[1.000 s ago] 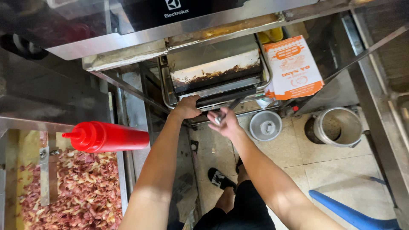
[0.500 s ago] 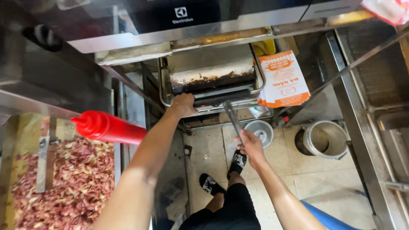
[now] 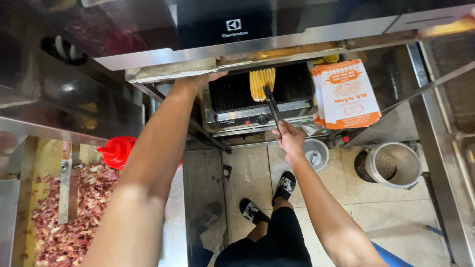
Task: The person assembles a takeout meal in a foam box at a street food stall. They use tongs to place sliced meats and pickled vegetables into the box, add seasoning from a jar, retrieve a grilled rice cake from the toaster with tongs, cut it with scissors into the box, squeeze sauce over it, and place the closed box into a plastic bag.
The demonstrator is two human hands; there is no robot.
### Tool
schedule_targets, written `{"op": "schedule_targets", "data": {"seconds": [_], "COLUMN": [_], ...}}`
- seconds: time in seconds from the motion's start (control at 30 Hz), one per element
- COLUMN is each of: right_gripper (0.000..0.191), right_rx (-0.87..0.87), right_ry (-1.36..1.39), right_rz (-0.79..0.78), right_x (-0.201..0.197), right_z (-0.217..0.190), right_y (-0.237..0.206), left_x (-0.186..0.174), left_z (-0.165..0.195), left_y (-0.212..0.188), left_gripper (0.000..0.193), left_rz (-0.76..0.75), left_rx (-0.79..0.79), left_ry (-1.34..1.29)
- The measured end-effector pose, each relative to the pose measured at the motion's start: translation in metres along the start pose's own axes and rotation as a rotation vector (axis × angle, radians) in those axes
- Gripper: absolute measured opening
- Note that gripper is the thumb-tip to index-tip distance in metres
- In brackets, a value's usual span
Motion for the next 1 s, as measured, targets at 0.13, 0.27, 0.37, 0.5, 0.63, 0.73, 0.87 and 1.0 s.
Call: {"op": "schedule_targets", "data": {"seconds": [0.13,0.27,0.37,0.5,0.63,0.73,0.87,1.0], "right_gripper": [0.035,0.035,0.035,0.034,0.042,0.039,0.041,0.046], "right_rx": [-0.059,-0.159,-0.122,-0.084,-0.081,-0.093,-0.115,-0.167], "right_ry": [0.108,0.109,0.104,-0.092,-0.367,-0.434,-0.411,-0.312], "right_rz": [-0.034,-0.01,-0.04,-0.112,-0.228,-0.223,-0.277,-0.44], "right_x": [0.044,0.062,0.029,-0.079,-0.215,-0.27,-0.286,-0.25], "right_z": [-0.025,-0.042,-0.028,0.004,0.006,-0.009,-0.03,-0.047], "right_y": [0.005,0.005,0.005,-0.027,-0.064,-0.068,-0.056,-0.044], "left_x": [-0.003,-0.006,-0.002,0.017,0.061,0.101,0.152,0.178], "left_z": [0.001,0.003,0.004,0.013,0.027,0.022,0.01,0.01], "left_y": [0.0,-0.001,-0.003,-0.03,-0.079,-0.106,-0.121,-0.131], "left_gripper": [0.034,0.034,0.035,0.036,0.037,0.043,0.055,0.066], "left_rz": [0.008,0.013,-0.012,-0.178,-0.421,-0.405,-0.427,-0.455], "left_rx": [-0.007,-0.013,-0.013,-0.011,0.106,0.008,-0.009,-0.077], "left_ry": [-0.015,-0.024,-0.02,0.063,0.151,-0.054,-0.104,-0.072]}}
Point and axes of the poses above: each hand's wrist, its own y-axis towards the middle knuckle, its own x-axis out of the palm, z = x × y, the point moved 2 cm from there along y, towards the middle knuckle, and after that the axes turned 15 degrees about z, right-handed, at the moved point
